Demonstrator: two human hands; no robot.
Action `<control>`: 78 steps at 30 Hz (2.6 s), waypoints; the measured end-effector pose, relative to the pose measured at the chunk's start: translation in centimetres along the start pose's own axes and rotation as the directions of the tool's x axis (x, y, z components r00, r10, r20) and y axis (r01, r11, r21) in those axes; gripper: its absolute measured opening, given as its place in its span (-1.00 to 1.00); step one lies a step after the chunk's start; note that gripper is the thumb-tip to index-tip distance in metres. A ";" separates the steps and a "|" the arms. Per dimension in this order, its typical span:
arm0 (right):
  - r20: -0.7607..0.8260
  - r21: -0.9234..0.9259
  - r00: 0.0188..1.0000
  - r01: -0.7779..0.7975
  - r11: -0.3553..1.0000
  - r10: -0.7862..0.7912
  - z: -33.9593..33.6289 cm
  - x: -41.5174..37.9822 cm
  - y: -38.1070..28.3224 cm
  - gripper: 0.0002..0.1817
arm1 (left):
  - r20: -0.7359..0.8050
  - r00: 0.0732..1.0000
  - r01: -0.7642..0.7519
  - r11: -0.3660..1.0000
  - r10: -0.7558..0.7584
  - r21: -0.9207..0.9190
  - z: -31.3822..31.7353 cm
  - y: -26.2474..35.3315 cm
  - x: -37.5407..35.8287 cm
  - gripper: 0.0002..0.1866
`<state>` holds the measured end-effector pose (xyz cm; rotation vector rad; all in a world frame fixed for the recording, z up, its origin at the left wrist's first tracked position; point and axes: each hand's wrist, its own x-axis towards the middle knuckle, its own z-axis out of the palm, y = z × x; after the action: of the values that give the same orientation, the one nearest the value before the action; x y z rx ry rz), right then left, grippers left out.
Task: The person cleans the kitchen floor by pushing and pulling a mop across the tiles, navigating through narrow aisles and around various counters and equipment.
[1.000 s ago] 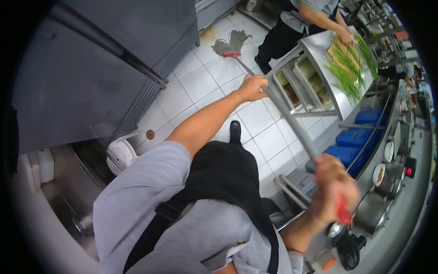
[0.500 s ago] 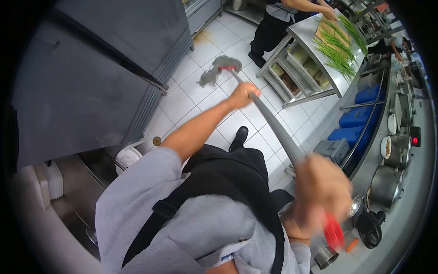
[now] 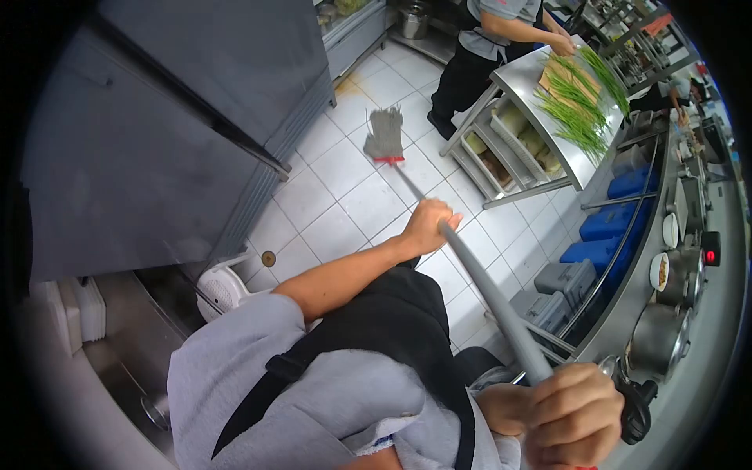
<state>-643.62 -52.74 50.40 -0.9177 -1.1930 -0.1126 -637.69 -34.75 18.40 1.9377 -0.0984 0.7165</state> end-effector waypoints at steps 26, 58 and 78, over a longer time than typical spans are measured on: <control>-0.087 -0.518 0.791 -0.556 0.651 0.606 -6.6 -14.2 15.9 -0.76 | 0.405 0.755 0.230 0.787 -0.515 0.572 3.0 -14.9 6.2 -0.48; -0.232 -0.032 0.785 -0.596 0.802 0.574 -13.8 -19.4 -3.0 -0.71 | 0.446 0.608 0.180 0.661 -0.657 0.728 6.7 -12.1 -6.4 -0.68; -0.240 -0.354 0.970 -0.045 0.934 -0.045 -28.4 -9.9 -32.8 -0.55 | 0.922 0.310 0.085 0.959 0.233 -0.270 39.1 19.0 -5.9 -0.69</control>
<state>-643.70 -96.51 58.37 -1.1845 -0.9560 -0.4433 -632.42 -78.31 18.74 1.8197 -0.9994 -0.5261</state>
